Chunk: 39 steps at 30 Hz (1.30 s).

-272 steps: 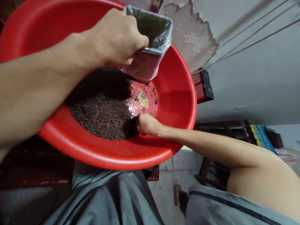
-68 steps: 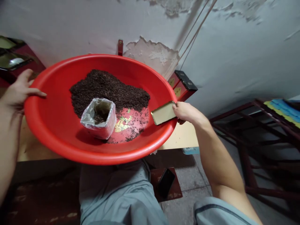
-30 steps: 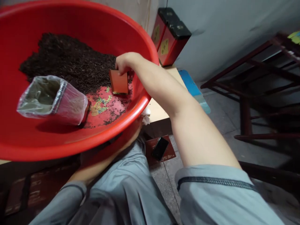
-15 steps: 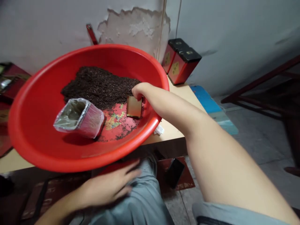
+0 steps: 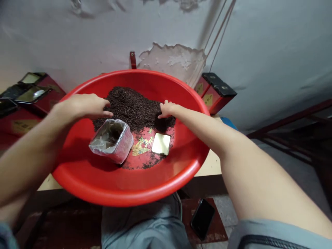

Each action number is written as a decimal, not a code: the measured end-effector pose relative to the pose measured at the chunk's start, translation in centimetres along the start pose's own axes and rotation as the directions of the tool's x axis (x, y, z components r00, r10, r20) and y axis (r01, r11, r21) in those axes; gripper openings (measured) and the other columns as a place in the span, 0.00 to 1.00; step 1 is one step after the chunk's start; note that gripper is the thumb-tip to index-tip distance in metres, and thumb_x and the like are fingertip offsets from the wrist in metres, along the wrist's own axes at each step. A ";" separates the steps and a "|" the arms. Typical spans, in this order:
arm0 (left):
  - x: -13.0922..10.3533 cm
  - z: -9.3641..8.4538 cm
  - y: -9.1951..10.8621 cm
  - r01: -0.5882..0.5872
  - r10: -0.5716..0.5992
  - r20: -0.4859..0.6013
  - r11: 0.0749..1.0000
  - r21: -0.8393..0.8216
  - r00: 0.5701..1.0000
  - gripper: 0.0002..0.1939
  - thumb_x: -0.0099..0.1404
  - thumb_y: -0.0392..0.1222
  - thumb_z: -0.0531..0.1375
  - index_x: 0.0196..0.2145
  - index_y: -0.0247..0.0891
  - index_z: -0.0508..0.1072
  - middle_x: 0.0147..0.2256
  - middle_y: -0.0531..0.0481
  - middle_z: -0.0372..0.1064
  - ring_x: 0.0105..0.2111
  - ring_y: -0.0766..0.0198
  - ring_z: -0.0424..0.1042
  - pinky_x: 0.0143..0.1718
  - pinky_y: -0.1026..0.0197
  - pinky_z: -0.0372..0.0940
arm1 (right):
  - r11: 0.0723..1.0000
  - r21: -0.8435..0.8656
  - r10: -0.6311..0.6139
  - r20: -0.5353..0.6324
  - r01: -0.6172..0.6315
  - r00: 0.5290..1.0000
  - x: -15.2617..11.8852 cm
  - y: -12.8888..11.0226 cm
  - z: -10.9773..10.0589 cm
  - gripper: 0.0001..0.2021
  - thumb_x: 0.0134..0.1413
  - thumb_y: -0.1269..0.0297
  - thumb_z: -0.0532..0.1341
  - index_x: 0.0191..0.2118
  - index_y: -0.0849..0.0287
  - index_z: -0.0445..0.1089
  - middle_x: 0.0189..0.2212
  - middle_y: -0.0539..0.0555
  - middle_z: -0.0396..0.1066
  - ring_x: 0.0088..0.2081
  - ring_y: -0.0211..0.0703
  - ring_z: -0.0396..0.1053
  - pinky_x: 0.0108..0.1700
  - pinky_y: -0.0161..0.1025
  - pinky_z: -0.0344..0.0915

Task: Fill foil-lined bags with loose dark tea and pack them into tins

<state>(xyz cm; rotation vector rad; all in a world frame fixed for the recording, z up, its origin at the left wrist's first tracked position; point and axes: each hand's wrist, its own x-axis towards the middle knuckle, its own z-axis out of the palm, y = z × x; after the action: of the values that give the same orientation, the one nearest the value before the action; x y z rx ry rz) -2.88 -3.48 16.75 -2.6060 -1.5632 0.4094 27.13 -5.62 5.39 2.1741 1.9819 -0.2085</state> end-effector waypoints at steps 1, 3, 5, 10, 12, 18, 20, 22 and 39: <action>1.2 0.7 -0.2 0.010 -0.010 0.052 1.000 -0.005 0.999 0.25 0.61 0.64 0.63 0.43 0.42 0.84 0.33 0.42 0.79 0.39 0.47 0.78 0.42 0.51 0.70 | 1.000 -0.007 0.031 0.023 -0.031 0.999 1.2 -0.4 0.5 0.44 0.58 0.42 0.69 0.72 0.62 0.61 0.70 0.76 0.57 0.67 0.76 0.62 0.65 0.64 0.65; 2.2 2.2 -0.5 -0.015 0.024 0.127 0.998 -0.067 0.992 0.28 0.63 0.68 0.60 0.44 0.43 0.85 0.34 0.43 0.80 0.38 0.50 0.77 0.41 0.54 0.69 | 0.998 0.006 0.064 0.046 -0.064 0.997 2.6 -0.8 2.4 0.48 0.61 0.34 0.63 0.78 0.55 0.51 0.76 0.74 0.45 0.73 0.80 0.51 0.67 0.72 0.57; 2.2 3.4 -0.9 -0.083 0.113 0.171 0.982 -0.172 0.979 0.29 0.63 0.69 0.60 0.43 0.43 0.85 0.32 0.44 0.80 0.35 0.54 0.77 0.40 0.57 0.67 | 0.999 0.018 0.036 -0.017 -0.035 0.999 3.0 -0.8 4.9 0.46 0.65 0.32 0.55 0.78 0.53 0.49 0.77 0.72 0.43 0.73 0.80 0.48 0.69 0.74 0.53; 2.4 4.2 -1.9 -0.226 0.341 0.236 0.885 -0.407 0.910 0.24 0.63 0.62 0.63 0.45 0.43 0.85 0.34 0.48 0.81 0.34 0.59 0.76 0.38 0.61 0.64 | 0.999 -0.030 -0.049 -0.223 0.043 0.974 2.7 -0.8 8.1 0.35 0.71 0.43 0.53 0.71 0.64 0.61 0.69 0.74 0.59 0.67 0.74 0.58 0.63 0.64 0.64; 2.6 4.2 -1.9 -0.260 0.371 0.233 0.879 -0.399 0.899 0.18 0.60 0.55 0.66 0.42 0.42 0.85 0.32 0.49 0.80 0.34 0.59 0.76 0.38 0.60 0.64 | 0.996 -0.016 -0.085 -0.216 0.083 0.973 3.0 -0.8 7.9 0.29 0.72 0.50 0.53 0.67 0.67 0.65 0.66 0.75 0.62 0.65 0.69 0.62 0.61 0.57 0.67; 2.1 4.6 0.1 -0.229 0.312 0.074 0.821 -0.522 0.947 0.06 0.55 0.36 0.63 0.30 0.36 0.81 0.24 0.52 0.75 0.28 0.63 0.75 0.35 0.62 0.67 | 0.997 0.014 -0.069 -0.153 0.072 0.986 4.2 -1.1 6.0 0.21 0.71 0.62 0.54 0.62 0.66 0.69 0.60 0.71 0.70 0.55 0.65 0.74 0.56 0.54 0.70; 1.8 4.9 0.9 -0.187 0.241 0.004 0.765 -0.616 0.971 0.03 0.56 0.34 0.63 0.27 0.36 0.78 0.21 0.54 0.72 0.24 0.65 0.74 0.32 0.64 0.67 | 0.995 0.082 -0.048 -0.192 0.065 0.980 4.5 -1.5 4.7 0.20 0.72 0.59 0.55 0.59 0.66 0.71 0.58 0.72 0.72 0.56 0.66 0.74 0.56 0.55 0.70; 1.7 5.2 1.6 -0.129 0.151 -0.032 0.696 -0.707 0.988 0.04 0.56 0.31 0.64 0.25 0.35 0.76 0.20 0.54 0.72 0.22 0.66 0.74 0.29 0.65 0.68 | 0.971 0.219 -0.034 -0.284 0.100 0.958 4.6 -2.4 3.0 0.18 0.72 0.59 0.57 0.56 0.66 0.73 0.54 0.71 0.75 0.54 0.64 0.74 0.57 0.54 0.69; 2.0 5.9 2.7 0.019 0.034 0.038 0.433 -0.901 0.999 0.11 0.60 0.25 0.62 0.23 0.34 0.72 0.17 0.54 0.71 0.21 0.63 0.77 0.29 0.61 0.75 | -0.027 0.838 -0.227 -0.536 0.545 0.813 -3.3 -9.0 -2.4 0.07 0.55 0.61 0.67 0.34 0.58 0.71 0.32 0.50 0.73 0.35 0.39 0.70 0.42 0.39 0.70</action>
<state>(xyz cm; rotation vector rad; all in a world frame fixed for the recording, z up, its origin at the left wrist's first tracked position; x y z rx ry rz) -1.25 -3.46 10.13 -3.3054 -2.2380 -0.6136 17.81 -7.50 8.04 1.9187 3.1206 -2.1164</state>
